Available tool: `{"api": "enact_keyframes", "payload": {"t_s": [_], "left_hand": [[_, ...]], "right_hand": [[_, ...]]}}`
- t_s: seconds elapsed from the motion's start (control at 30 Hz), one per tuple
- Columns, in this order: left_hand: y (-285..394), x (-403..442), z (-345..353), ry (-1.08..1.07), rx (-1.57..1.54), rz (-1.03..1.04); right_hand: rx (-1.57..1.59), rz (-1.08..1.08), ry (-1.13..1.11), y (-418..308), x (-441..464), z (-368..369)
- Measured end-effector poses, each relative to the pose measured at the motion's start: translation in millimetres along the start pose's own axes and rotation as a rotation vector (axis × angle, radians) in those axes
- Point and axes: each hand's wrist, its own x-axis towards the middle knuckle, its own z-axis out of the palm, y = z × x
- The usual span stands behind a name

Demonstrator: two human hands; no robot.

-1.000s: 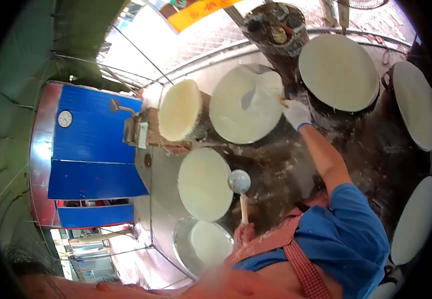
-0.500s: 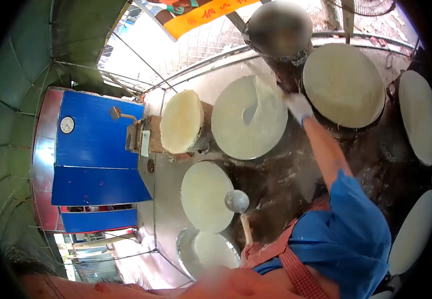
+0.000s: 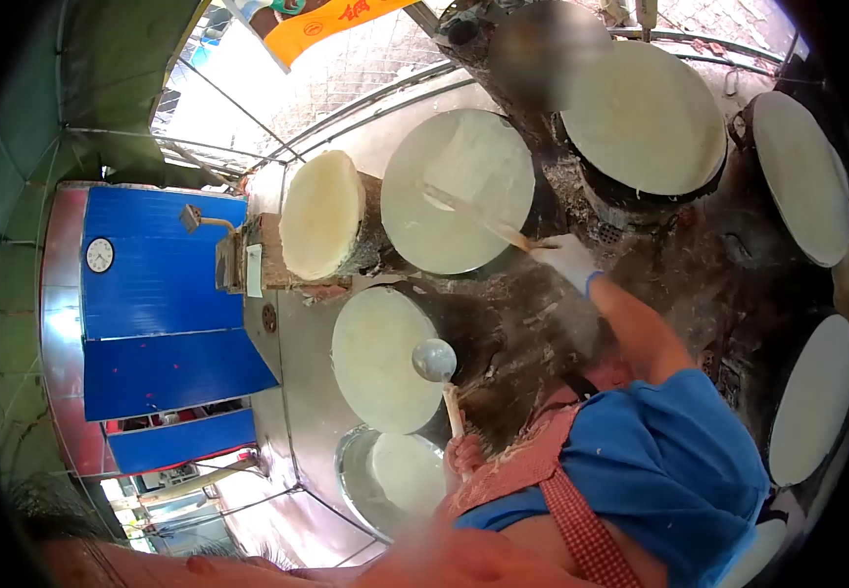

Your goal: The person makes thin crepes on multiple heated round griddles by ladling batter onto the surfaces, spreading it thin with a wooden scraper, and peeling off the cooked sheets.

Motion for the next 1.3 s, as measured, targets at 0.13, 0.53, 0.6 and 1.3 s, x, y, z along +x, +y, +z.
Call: {"api": "enact_keyframes", "payload": {"t_s": [0.13,0.53,0.6,1.3], "left_hand": [[30.2,-7.9,-30.3,-0.007,0.075,0.007],[97.2,118.7,66.8,0.129,0.12,-0.033],[106.6,154.5,91.9,0.079,0.129,-0.02],[49.4,126.1,62.8,-0.013,0.316,-0.133]], "right_hand": [[-0.337,-0.277,0.228,-43.2,37.9,-46.4],[-1.126,-0.663,0.334,-70.2,74.8,-70.1],[-1.113,-0.645,0.372,-54.0,62.9,-61.9],[-1.489,-0.889,0.43,-16.2,-112.3,2.9]]}}
